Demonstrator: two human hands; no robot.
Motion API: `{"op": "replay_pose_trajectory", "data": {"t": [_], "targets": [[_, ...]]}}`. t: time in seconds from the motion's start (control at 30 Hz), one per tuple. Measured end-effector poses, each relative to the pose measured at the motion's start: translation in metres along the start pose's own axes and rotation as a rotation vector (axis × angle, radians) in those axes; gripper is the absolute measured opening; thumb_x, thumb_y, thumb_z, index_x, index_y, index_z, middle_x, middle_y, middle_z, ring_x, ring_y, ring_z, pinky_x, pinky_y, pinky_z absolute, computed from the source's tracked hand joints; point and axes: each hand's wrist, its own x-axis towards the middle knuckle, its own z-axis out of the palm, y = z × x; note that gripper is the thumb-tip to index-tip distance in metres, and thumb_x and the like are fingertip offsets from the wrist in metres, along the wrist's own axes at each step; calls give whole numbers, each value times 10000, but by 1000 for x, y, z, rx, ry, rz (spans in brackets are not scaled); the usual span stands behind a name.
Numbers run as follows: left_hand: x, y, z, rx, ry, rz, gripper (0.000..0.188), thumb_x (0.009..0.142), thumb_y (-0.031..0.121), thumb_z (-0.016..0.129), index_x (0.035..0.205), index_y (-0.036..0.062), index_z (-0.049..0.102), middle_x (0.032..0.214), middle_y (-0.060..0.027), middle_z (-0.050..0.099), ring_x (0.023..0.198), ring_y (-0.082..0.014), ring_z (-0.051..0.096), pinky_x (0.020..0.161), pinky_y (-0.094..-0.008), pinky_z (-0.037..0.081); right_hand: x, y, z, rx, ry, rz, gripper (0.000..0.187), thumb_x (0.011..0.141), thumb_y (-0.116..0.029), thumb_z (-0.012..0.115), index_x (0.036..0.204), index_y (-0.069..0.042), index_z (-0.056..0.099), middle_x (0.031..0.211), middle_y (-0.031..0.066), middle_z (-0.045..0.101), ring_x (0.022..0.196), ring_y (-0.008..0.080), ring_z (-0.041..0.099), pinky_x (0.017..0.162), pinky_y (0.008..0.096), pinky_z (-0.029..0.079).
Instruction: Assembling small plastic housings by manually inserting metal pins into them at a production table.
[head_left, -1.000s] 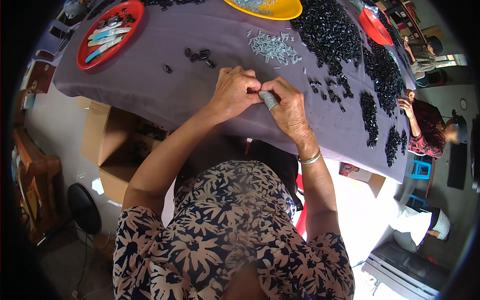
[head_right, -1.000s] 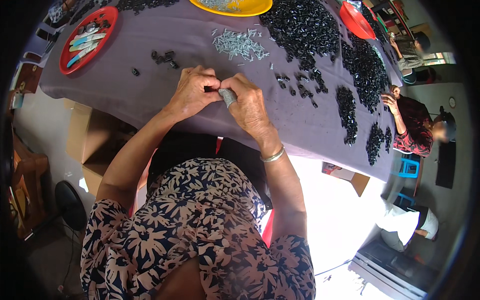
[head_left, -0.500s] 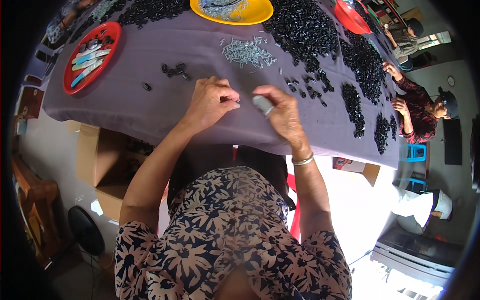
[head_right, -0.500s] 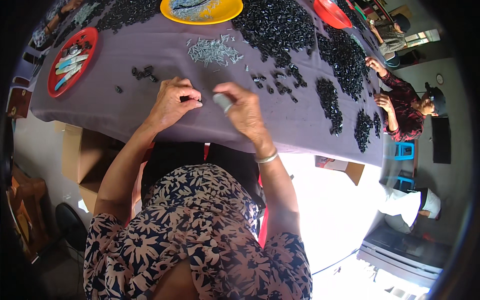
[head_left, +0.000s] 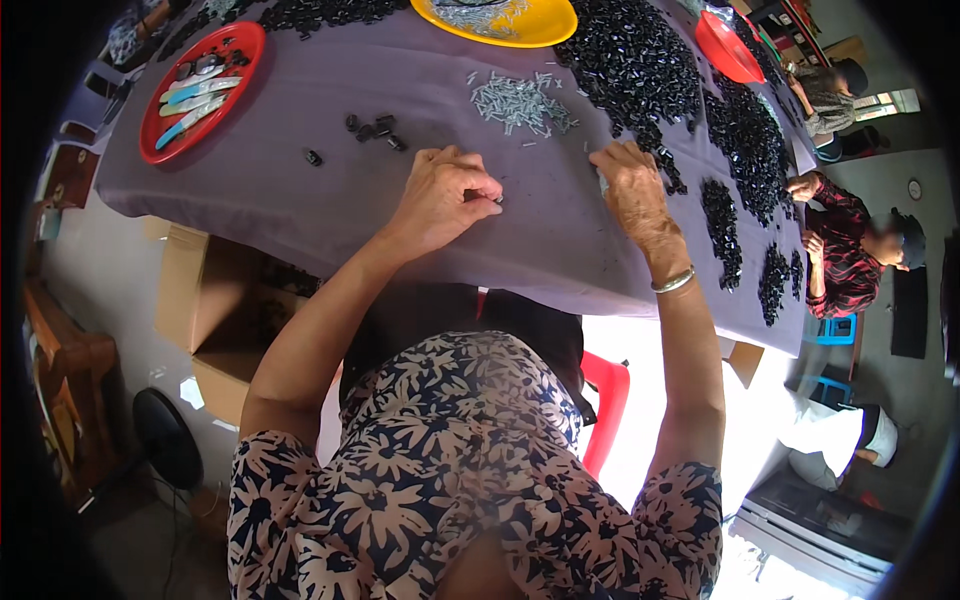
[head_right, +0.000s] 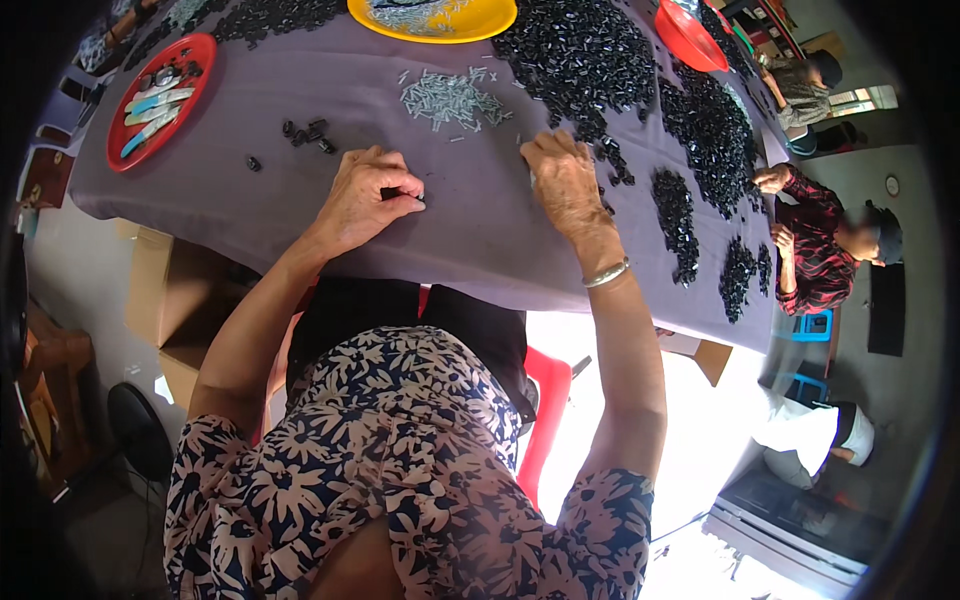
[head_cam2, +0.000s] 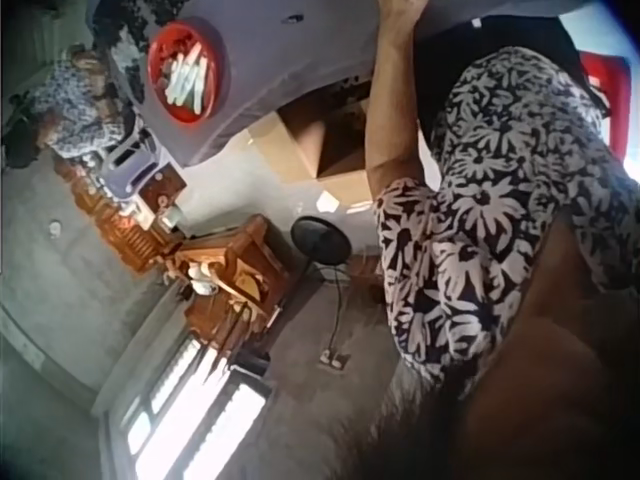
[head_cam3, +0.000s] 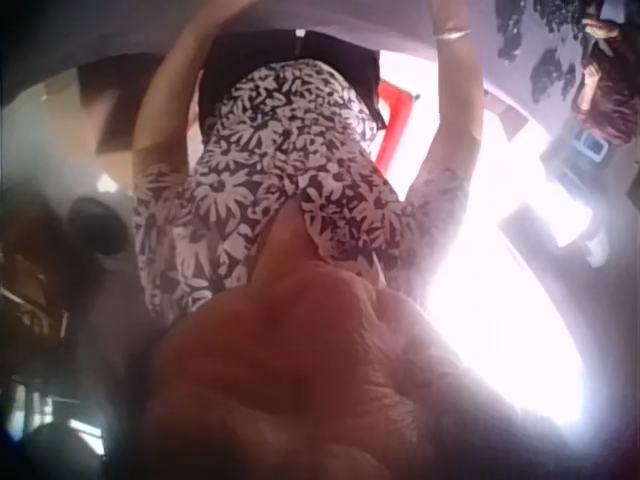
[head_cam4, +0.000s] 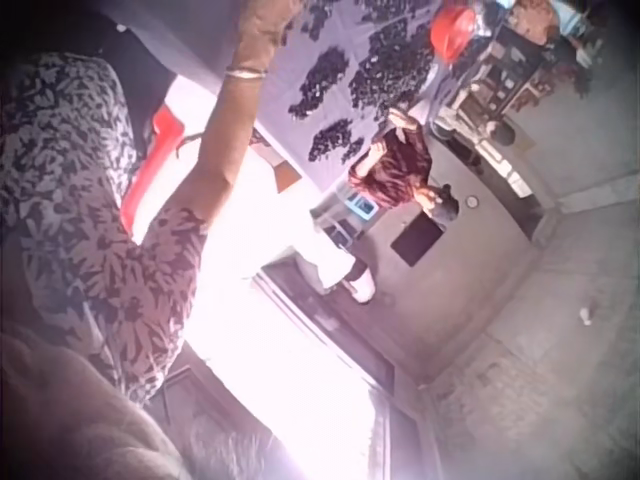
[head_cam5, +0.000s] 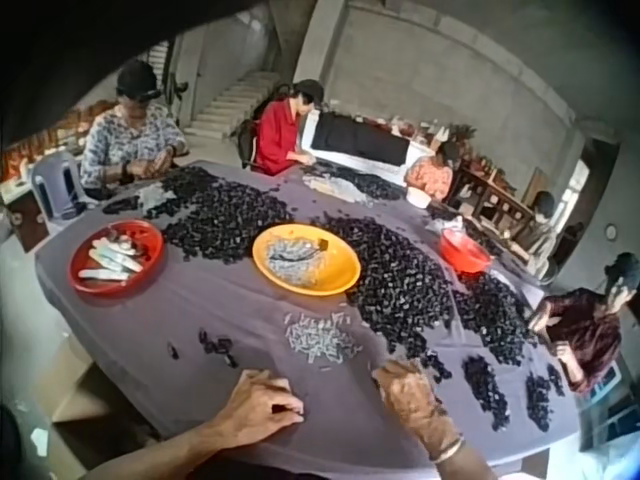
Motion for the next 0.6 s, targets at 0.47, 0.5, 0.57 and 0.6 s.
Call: {"op": "replay_pose_trajectory", "data": {"t": [0.47,0.5,0.57,0.6], "targets": [[1,-2,3,19,-3,-34,114,720,201,745,802,122,741,803,14,630,897,-192,557,928,-383,347,11,-100,11,1094,121,354,168,882,87,620,1011,-14,657,987,9,605,905,84,581,810,212,462],[1,-1,3,19,-2,-36,114,720,201,745,802,122,741,803,14,630,897,-192,557,928,-383,347,11,-102,13,1096,119,354,168,882,87,620,1011,-14,657,987,9,605,905,84,581,810,212,462],[2,0,3,17,-22,-44,113,717,203,745,783,113,729,791,6,609,899,-201,549,927,-391,346,11,-105,14,1148,171,325,173,873,98,618,1005,-7,654,984,19,609,907,98,589,817,224,470],[3,1,3,17,-18,-44,113,717,203,745,783,113,729,791,6,609,899,-201,549,927,-391,346,11,-107,13,1132,193,305,179,860,105,622,998,-5,653,967,32,614,897,114,602,805,237,483]]}}
